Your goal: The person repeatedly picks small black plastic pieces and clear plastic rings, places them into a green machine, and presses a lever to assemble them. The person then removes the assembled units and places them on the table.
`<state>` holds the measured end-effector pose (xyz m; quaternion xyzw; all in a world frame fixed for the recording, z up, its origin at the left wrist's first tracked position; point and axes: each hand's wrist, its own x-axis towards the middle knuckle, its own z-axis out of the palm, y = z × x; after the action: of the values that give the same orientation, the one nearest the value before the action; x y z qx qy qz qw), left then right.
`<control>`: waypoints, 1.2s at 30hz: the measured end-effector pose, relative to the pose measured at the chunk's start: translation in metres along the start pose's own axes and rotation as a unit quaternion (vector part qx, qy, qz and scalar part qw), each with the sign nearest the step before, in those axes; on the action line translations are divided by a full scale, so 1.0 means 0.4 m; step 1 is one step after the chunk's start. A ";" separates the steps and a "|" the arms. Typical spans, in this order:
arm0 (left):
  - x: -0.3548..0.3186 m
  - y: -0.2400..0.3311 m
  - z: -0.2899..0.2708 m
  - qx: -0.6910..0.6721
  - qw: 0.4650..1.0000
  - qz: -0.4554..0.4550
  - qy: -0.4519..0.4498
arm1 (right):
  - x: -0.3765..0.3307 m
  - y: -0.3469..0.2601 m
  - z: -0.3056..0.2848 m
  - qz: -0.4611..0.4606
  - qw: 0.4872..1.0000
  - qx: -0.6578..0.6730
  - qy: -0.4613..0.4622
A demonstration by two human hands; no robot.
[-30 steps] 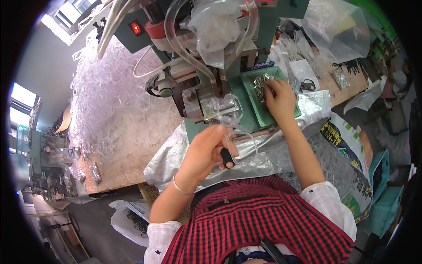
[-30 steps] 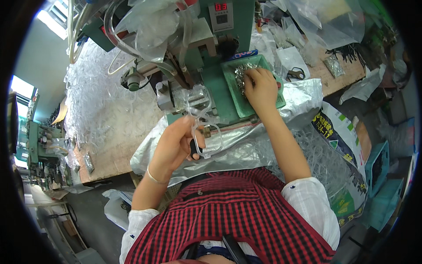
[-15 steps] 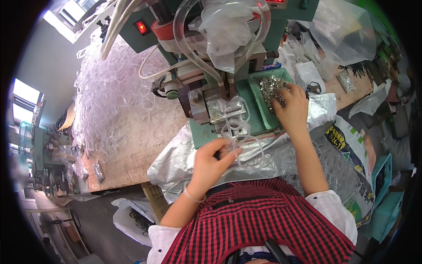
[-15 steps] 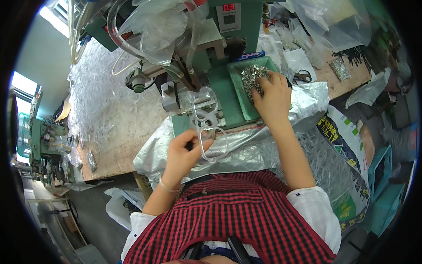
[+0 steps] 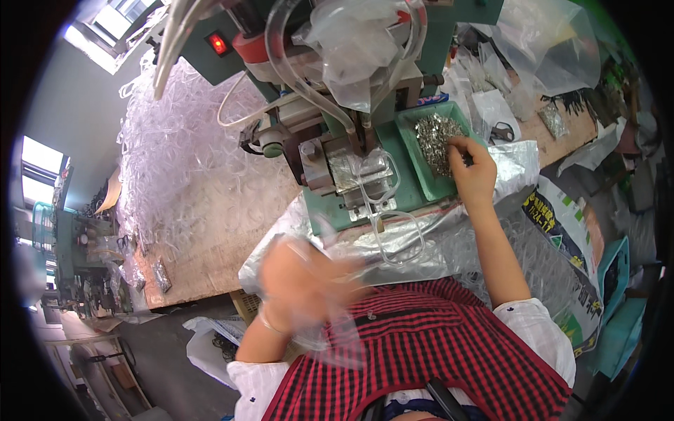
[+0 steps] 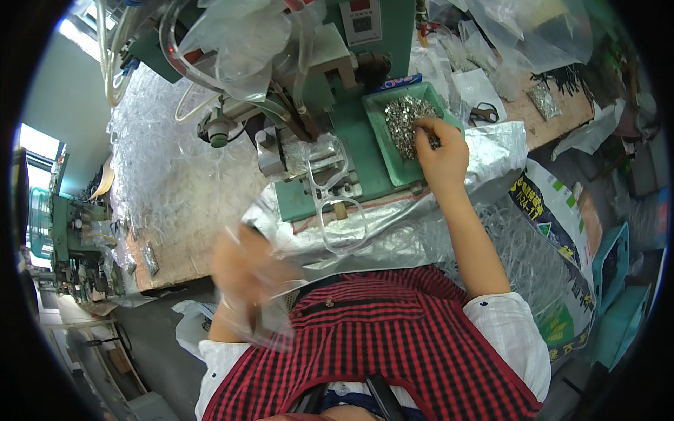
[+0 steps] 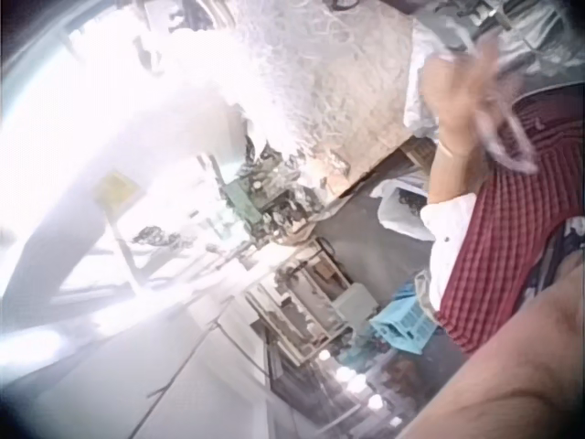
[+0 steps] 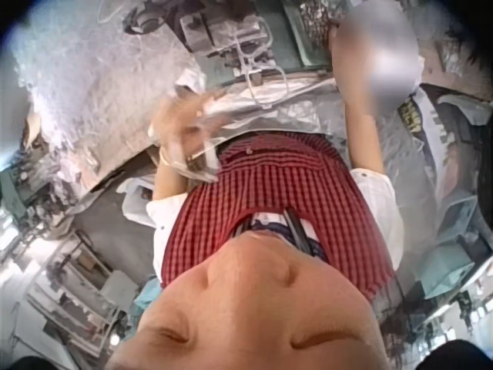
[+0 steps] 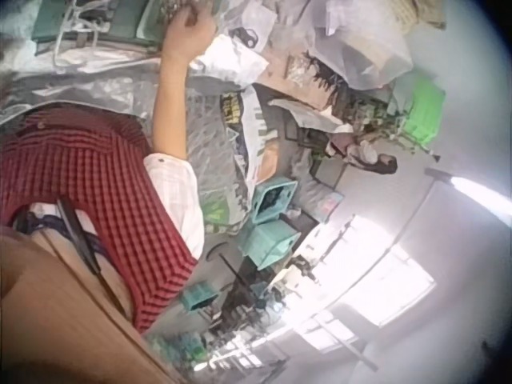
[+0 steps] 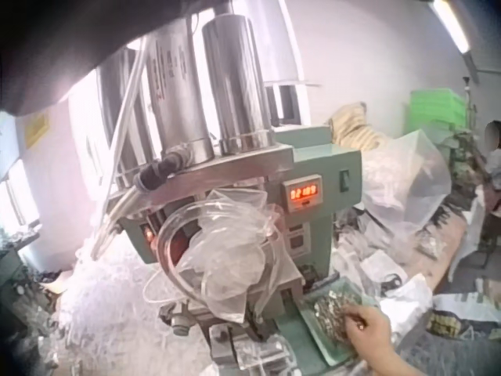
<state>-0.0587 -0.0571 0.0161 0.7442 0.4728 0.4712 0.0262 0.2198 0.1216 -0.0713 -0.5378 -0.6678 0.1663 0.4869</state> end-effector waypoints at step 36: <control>0.220 -0.053 -0.010 -0.053 0.970 -0.075 0.223 | -0.003 -0.323 0.101 0.003 0.929 0.343 -0.136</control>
<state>-0.0664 0.0171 0.0678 0.5802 0.4954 0.6465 -0.0058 0.1145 0.0854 0.0056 -0.3124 -0.6279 0.4582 0.5460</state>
